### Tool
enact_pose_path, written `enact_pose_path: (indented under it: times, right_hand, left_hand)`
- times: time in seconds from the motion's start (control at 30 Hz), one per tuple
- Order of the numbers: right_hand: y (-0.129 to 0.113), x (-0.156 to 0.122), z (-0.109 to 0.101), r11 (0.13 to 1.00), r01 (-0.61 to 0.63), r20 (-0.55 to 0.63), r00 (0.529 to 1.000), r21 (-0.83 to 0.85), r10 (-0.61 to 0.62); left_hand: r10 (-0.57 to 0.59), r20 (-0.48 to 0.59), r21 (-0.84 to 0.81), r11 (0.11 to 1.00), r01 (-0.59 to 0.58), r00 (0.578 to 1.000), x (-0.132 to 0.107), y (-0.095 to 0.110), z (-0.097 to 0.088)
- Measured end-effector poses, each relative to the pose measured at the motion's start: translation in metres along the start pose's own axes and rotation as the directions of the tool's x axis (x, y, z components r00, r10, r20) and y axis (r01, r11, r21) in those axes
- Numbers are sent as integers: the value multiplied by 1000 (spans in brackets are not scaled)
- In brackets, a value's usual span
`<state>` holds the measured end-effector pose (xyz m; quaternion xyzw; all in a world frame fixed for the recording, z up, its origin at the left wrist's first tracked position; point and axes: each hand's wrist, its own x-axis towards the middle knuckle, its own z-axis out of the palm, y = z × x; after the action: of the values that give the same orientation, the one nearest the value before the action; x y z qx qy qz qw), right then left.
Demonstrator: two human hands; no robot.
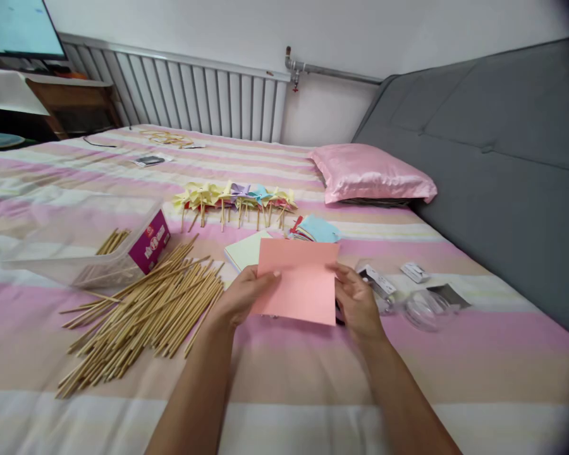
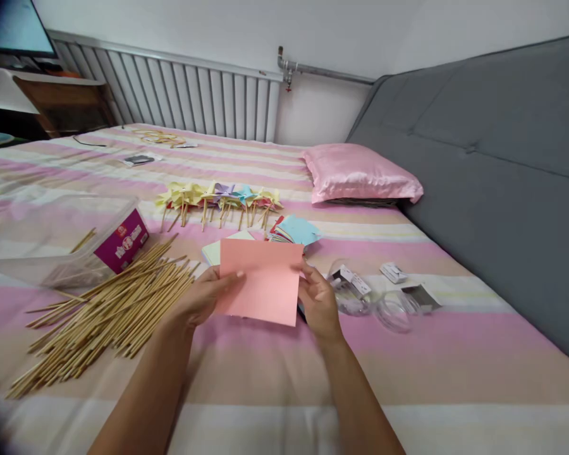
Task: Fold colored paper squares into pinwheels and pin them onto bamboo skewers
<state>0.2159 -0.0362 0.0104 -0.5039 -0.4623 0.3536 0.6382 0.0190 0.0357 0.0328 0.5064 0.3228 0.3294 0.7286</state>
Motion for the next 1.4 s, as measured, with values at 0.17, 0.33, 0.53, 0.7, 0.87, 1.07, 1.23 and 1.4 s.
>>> enact_pose_path:
  times: [0.17,0.33,0.53,0.7,0.87,1.07,1.23,1.4]
  right_hand:
    - [-14,-34,-7,989,42,48,998,140,-49]
    - [-20,-71,-21,881,309,251,941,-359,-227]
    - [2,-137,-29,759,330,434,898,-561,-70]
    - [2,-170,-31,759,344,473,879,-553,-54]
    - [6,-176,-31,815,355,445,885,-457,-136]
    - [4,-171,-24,879,116,278,960,-462,19]
    - [7,-163,-14,836,-68,112,982,-545,153]
    - [10,-161,-7,803,-99,19,991,-588,136]
  left_hand:
    - [250,-1,282,929,-239,968,-24,8,18]
    - [392,273,566,673,-476,878,-67,-8,21]
    - [394,267,797,422,-432,879,-127,-69,2]
    - [406,292,810,377,-450,866,-160,-86,-3]
    - [460,332,782,354,-512,824,-165,-92,-10]
    - [481,129,815,446,-369,867,-164,-92,1]
    - [411,4,789,559,-256,911,-160,-84,13]
    - [477,-115,815,547,-192,871,-156,-82,20]
